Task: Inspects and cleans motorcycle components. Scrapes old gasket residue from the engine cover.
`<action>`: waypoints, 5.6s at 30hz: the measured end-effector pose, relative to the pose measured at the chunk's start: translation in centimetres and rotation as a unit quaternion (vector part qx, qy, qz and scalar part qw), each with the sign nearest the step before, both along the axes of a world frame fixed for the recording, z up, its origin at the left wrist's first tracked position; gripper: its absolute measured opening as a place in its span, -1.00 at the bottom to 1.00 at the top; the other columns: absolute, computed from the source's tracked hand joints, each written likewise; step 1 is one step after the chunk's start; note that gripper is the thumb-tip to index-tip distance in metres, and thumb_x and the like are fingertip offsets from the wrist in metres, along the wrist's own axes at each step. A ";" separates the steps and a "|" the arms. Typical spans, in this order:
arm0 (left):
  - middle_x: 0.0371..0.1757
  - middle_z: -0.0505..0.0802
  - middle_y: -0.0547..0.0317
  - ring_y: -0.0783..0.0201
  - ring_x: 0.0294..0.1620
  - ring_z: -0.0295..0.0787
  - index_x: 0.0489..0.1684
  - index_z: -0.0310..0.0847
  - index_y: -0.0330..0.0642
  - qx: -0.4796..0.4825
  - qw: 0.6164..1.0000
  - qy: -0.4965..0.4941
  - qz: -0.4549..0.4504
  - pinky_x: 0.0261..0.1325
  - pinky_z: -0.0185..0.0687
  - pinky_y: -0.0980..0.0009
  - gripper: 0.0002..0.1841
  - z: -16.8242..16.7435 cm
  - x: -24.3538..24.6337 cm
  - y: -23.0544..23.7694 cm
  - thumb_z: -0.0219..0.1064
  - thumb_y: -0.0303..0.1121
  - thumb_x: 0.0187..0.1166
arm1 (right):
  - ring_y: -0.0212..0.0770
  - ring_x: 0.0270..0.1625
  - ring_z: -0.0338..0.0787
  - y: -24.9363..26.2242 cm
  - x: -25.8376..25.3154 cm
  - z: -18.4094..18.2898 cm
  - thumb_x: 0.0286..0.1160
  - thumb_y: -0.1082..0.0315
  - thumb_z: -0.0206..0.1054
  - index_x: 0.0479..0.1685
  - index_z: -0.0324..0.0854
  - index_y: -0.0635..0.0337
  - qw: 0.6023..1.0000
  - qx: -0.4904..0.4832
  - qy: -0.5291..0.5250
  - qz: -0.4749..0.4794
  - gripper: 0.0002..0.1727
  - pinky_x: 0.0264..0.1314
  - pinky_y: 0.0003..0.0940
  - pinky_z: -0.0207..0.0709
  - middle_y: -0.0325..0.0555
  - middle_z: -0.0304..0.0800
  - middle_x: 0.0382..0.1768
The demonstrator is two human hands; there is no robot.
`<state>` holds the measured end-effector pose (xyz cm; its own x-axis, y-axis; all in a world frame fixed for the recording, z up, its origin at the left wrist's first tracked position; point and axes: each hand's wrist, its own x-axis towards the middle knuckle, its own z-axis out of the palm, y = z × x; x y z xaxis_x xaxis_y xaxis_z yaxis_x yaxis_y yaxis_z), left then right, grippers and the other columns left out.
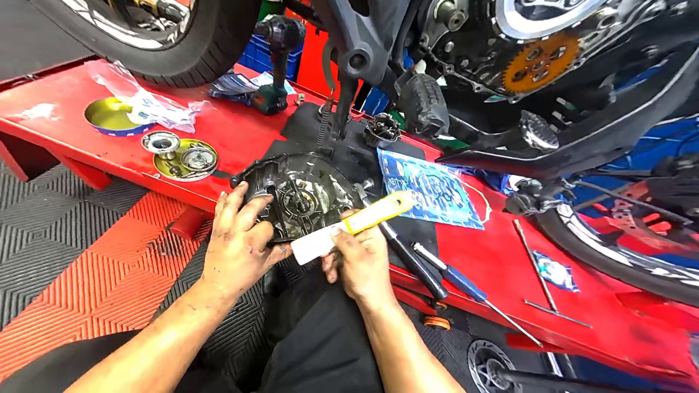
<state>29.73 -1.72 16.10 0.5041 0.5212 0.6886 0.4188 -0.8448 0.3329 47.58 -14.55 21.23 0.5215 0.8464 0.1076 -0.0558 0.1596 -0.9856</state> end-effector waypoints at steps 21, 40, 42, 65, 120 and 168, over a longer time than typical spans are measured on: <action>0.45 0.75 -0.12 -0.37 0.74 0.31 -0.74 0.63 -0.11 0.002 1.000 -0.005 0.017 0.79 0.01 -0.40 -0.31 0.3 0.5 -0.6 0.45 0.42 0.30 | -0.19 -0.77 0.67 0.5 0.8 0.5 0.74 0.37 0.21 0.30 0.42 0.13 0.996 0.013 -0.049 -0.071 -0.74 -0.83 -0.34 0.57 0.02 0.72 -0.59; 0.43 0.76 -0.15 -0.39 0.74 0.30 -0.71 0.64 -0.13 -0.002 1.000 -0.005 0.030 0.78 0.01 -0.41 -0.31 0.4 1.0 -1.1 0.46 0.41 0.30 | -0.21 -0.75 0.70 -0.1 1.8 -0.3 0.79 0.35 0.18 0.31 0.42 0.09 0.997 0.033 0.005 -0.074 -0.77 -0.80 -0.37 0.60 0.02 0.75 -0.56; 0.41 0.77 -0.13 -0.40 0.72 0.32 -0.73 0.63 -0.12 0.001 0.999 -0.006 0.037 0.76 0.03 -0.42 -0.31 0.2 1.0 -1.1 0.45 0.42 0.30 | -0.23 -0.78 0.68 0.1 2.0 -0.4 0.79 0.34 0.15 0.26 0.42 0.07 0.995 0.038 0.023 -0.090 -0.80 -0.84 -0.38 0.57 -0.01 0.74 -0.58; 0.46 0.74 -0.13 -0.38 0.74 0.30 -0.64 0.69 -0.11 0.005 0.999 0.017 0.044 0.76 0.01 -0.43 -0.29 0.1 1.0 -1.4 0.35 0.46 0.37 | -0.14 -0.62 0.79 0.4 1.7 0.4 0.73 0.38 0.27 0.29 0.49 0.18 0.993 0.039 -0.076 -0.080 -0.74 -0.65 -0.27 0.75 0.03 0.78 -0.43; 0.44 0.77 -0.10 -0.45 0.74 0.27 -0.63 0.66 -0.11 -0.004 0.999 0.039 0.036 0.76 -0.04 -0.46 -0.39 0.8 1.1 -1.1 0.41 0.32 0.42 | -0.32 -0.72 0.60 2.2 0.9 -0.2 0.61 0.52 0.32 -0.13 0.66 0.37 0.981 0.033 -0.159 0.102 -0.93 -0.75 -0.44 0.52 -0.03 0.77 -0.52; 0.76 0.40 -0.14 -0.05 0.84 0.19 0.90 -0.50 -0.33 -0.210 0.975 -0.006 0.069 0.91 -0.25 -0.21 0.88 -0.5 -1.7 1.0 0.56 0.69 -0.60 | -0.41 -0.22 0.89 15.6 1.1 5.7 0.50 0.18 0.46 -0.21 0.88 -0.01 0.815 0.025 -0.564 0.126 -0.85 -0.05 -0.16 0.79 -0.31 0.94 -0.31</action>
